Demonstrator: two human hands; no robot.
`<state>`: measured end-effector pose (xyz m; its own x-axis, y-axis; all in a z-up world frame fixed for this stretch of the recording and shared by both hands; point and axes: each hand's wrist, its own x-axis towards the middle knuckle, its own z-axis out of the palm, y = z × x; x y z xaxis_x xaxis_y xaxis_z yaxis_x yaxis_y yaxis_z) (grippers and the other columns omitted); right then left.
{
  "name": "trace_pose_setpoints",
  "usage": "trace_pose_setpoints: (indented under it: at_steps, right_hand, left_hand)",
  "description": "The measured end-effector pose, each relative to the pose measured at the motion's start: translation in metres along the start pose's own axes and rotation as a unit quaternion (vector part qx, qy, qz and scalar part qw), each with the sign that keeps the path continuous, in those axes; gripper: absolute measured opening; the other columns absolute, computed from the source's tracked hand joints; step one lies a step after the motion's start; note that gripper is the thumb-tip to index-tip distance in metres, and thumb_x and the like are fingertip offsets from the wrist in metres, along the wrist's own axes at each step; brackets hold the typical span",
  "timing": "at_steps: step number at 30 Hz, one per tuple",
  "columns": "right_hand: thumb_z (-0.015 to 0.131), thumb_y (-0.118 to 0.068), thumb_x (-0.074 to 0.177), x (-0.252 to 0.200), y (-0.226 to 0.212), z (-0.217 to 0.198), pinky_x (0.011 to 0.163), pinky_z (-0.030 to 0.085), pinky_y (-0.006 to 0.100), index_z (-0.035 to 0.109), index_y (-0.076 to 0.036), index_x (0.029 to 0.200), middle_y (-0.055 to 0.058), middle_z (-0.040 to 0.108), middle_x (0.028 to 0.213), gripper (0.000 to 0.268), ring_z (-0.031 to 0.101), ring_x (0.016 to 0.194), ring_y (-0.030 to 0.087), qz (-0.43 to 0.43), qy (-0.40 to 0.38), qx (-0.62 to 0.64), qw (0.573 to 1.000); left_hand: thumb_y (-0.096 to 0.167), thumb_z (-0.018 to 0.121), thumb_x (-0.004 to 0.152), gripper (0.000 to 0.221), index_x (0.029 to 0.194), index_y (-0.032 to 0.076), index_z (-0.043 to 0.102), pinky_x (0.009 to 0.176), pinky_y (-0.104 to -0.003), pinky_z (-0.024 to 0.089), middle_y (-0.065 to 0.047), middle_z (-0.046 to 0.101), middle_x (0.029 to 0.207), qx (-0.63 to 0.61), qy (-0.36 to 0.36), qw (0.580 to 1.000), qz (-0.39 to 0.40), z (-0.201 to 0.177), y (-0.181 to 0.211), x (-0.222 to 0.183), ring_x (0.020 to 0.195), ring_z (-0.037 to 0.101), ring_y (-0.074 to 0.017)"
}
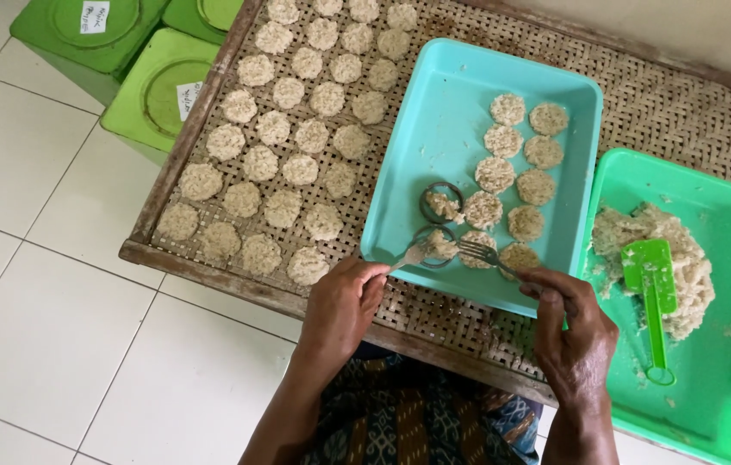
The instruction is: Shaping food paste into small circular patties using a metal mold and forks on a tray.
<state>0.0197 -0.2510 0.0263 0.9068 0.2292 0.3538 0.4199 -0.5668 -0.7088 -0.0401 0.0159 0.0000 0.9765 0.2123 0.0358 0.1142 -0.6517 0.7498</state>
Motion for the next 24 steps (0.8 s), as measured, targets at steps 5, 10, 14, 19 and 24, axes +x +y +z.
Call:
trace_pose_setpoints:
  at_steps: [5,10,14,19,24]
  right_hand:
    - [0.053,0.002,0.102,0.002,-0.004,0.001,0.065,0.060,0.033,0.066,0.003,0.113,0.019,0.076,0.101,0.018,0.075,0.090,0.026,0.020,-0.014,-0.024,0.999]
    - [0.052,0.000,0.104,0.004,0.002,0.011,0.060,0.062,0.031,0.062,0.002,0.112,0.018,0.076,0.106,0.013,0.077,0.089,0.026,-0.028,-0.017,-0.003,0.999]
    - [0.054,-0.003,0.103,0.005,-0.012,0.017,0.069,0.064,0.031,0.059,-0.001,0.111,0.013,0.077,0.117,0.009,0.077,0.092,0.024,-0.036,-0.032,0.008,0.999]
    - [0.057,0.001,0.101,0.006,-0.018,0.020,0.074,0.064,0.032,0.058,-0.005,0.113,0.010,0.076,0.118,0.014,0.076,0.094,0.023,-0.051,-0.049,-0.002,0.997]
    - [0.060,0.002,0.098,0.006,-0.026,0.019,0.079,0.060,0.034,0.061,-0.007,0.113,0.007,0.075,0.116,0.017,0.072,0.092,0.021,-0.058,-0.066,-0.028,0.996]
  left_hand:
    - [0.006,0.069,0.090,0.017,0.106,0.004,0.074,0.050,-0.026,0.054,-0.009,0.072,0.087,-0.007,-0.011,1.000,-0.001,-0.004,0.005,0.000,0.060,0.065,-0.0139]
    - [0.008,0.070,0.090,0.018,0.108,0.006,0.075,0.050,-0.026,0.055,-0.008,0.072,0.087,0.002,-0.024,1.000,-0.018,-0.003,0.004,0.000,0.062,0.065,-0.0134]
    - [0.006,0.071,0.089,0.015,0.103,0.005,0.075,0.044,-0.023,0.050,-0.007,0.070,0.080,-0.001,-0.004,1.000,0.009,0.005,-0.005,0.001,0.057,0.061,-0.0110]
    - [0.006,0.067,0.091,0.013,0.103,0.005,0.073,0.050,-0.025,0.049,-0.007,0.069,0.081,0.015,-0.015,1.000,0.014,0.004,-0.015,0.000,0.059,0.058,-0.0122]
    - [0.013,0.068,0.093,0.018,0.109,0.007,0.074,0.045,-0.025,0.049,-0.008,0.069,0.086,0.004,-0.020,1.000,-0.017,-0.001,-0.012,-0.003,0.056,0.056,-0.0121]
